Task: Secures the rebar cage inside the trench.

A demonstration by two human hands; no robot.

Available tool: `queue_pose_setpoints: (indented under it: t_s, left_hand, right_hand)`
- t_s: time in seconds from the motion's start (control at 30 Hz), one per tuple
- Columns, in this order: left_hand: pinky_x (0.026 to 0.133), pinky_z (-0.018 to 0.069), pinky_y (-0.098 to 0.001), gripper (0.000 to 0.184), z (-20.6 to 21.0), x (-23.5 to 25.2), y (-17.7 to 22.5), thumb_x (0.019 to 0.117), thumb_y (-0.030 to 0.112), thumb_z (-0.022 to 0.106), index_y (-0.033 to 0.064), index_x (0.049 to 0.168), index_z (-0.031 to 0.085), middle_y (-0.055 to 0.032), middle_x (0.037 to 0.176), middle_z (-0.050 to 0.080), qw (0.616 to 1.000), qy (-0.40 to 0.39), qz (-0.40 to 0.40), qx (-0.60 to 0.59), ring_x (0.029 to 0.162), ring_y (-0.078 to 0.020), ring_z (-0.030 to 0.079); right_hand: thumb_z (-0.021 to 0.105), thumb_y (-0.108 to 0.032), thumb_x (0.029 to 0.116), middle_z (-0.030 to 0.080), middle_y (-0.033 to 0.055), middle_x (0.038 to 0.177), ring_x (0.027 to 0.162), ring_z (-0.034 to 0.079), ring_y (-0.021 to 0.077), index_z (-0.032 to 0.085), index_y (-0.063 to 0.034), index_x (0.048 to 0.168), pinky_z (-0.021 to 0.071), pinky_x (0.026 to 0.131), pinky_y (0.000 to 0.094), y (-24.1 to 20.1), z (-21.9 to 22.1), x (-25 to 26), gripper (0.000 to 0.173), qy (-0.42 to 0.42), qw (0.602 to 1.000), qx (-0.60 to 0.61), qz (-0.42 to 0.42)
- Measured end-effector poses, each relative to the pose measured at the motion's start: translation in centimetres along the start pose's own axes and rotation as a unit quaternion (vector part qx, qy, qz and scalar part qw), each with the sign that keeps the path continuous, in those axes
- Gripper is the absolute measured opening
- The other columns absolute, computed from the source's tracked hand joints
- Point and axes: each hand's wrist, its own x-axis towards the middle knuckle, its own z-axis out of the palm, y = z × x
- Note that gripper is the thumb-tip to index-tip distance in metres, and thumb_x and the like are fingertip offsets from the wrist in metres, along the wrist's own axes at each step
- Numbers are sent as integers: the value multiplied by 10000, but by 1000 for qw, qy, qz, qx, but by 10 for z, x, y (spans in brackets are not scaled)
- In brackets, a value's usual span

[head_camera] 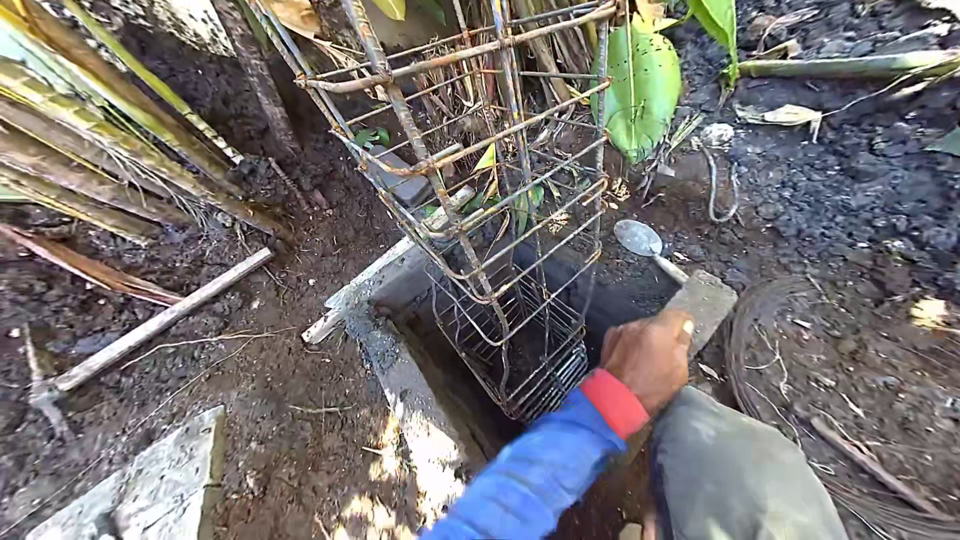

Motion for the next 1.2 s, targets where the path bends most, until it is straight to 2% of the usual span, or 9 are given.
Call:
queue_pose_setpoints:
  t_s: [0.1, 0.23, 0.3, 0.5, 0.7, 0.83, 1.0, 1.1, 1.2]
  left_hand:
    - [817, 575, -527, 268, -44, 4, 18, 1085, 224, 471, 116, 1229, 670, -110, 1047, 732, 967, -174, 80, 169, 974, -285, 715]
    - [798, 565, -520, 251, -94, -24, 17, 1082, 272, 493, 127, 1140, 690, -88, 921, 714, 914, -308, 48, 258, 914, -274, 704]
    - [806, 567, -524, 281, -112, -47, 12, 1091, 293, 462, 129, 1152, 682, -82, 930, 714, 921, -321, -13, 221, 908, -259, 703]
    - [855, 595, -354, 402, -132, -79, 6, 1118, 350, 355, 134, 1215, 680, 18, 984, 752, 971, -189, -139, -44, 892, -95, 716]
    - [795, 627, -370, 361, -137, -78, -15, 1118, 311, 385, 64, 1097, 647, -28, 953, 766, 950, -173, -162, -203, 844, -143, 749]
    - [883, 624, -410, 380, -153, -80, -55, 1083, 356, 478, 100, 1323, 623, -58, 1078, 746, 938, -240, -155, -195, 945, -177, 743]
    - [877, 582, -526, 383, -187, -94, -114, 1051, 395, 524, 125, 1277, 676, -85, 1045, 744, 922, -371, -97, -58, 945, -235, 723]
    - [893, 574, -557, 371, -188, -102, -139, 1051, 376, 524, 133, 1285, 680, -86, 1065, 753, 921, -384, -45, -42, 976, -247, 730]
    - [862, 601, -484, 346, -170, -120, -180, 1050, 352, 540, 150, 1297, 674, -40, 1051, 759, 927, -364, 44, -82, 936, -184, 735]
  right_hand:
    - [370, -128, 1112, 544, 226, 1465, 1347, 521, 275, 524, 50, 1432, 384, 1151, 399, -48, -3, -18, 397, 28, 998, 51, -22]
    - [495, -355, 1040, 637, 293, 1308, 1149, 657, 488, 506, -56, 1472, 518, 922, 705, 13, 14, 75, 525, 225, 931, -132, -256]
    - [542, -499, 1005, 587, 198, 1434, 1275, 606, 376, 446, -135, 1550, 488, 1043, 640, -11, -13, 65, 663, 211, 918, -41, -333]
    - [462, -505, 1047, 691, -18, 1333, 1169, 695, 176, 544, -253, 1487, 600, 1002, 454, -149, -27, -39, 513, -32, 802, 88, -589]
    - [475, -385, 1069, 744, -123, 1025, 923, 702, 41, 740, -284, 1129, 612, 795, 306, -208, 24, -69, 290, 7, 797, 42, -602]
    - [503, -295, 1069, 773, 30, 930, 816, 754, 204, 733, -156, 1142, 660, 753, 430, -227, 34, -75, 279, 24, 816, 167, -552]
    - [426, -329, 1098, 597, -1, 744, 552, 563, 132, 652, -163, 1280, 543, 508, 347, -204, -31, -89, 335, 264, 812, 222, -471]
    - [478, -198, 1092, 624, 12, 740, 524, 561, 97, 649, -84, 1284, 546, 509, 310, -194, -16, -141, 282, 407, 828, 193, -334]
    - [520, -239, 1069, 660, 69, 816, 600, 599, 173, 666, -72, 1165, 551, 561, 418, -175, 17, -177, 242, 510, 815, 147, -234]
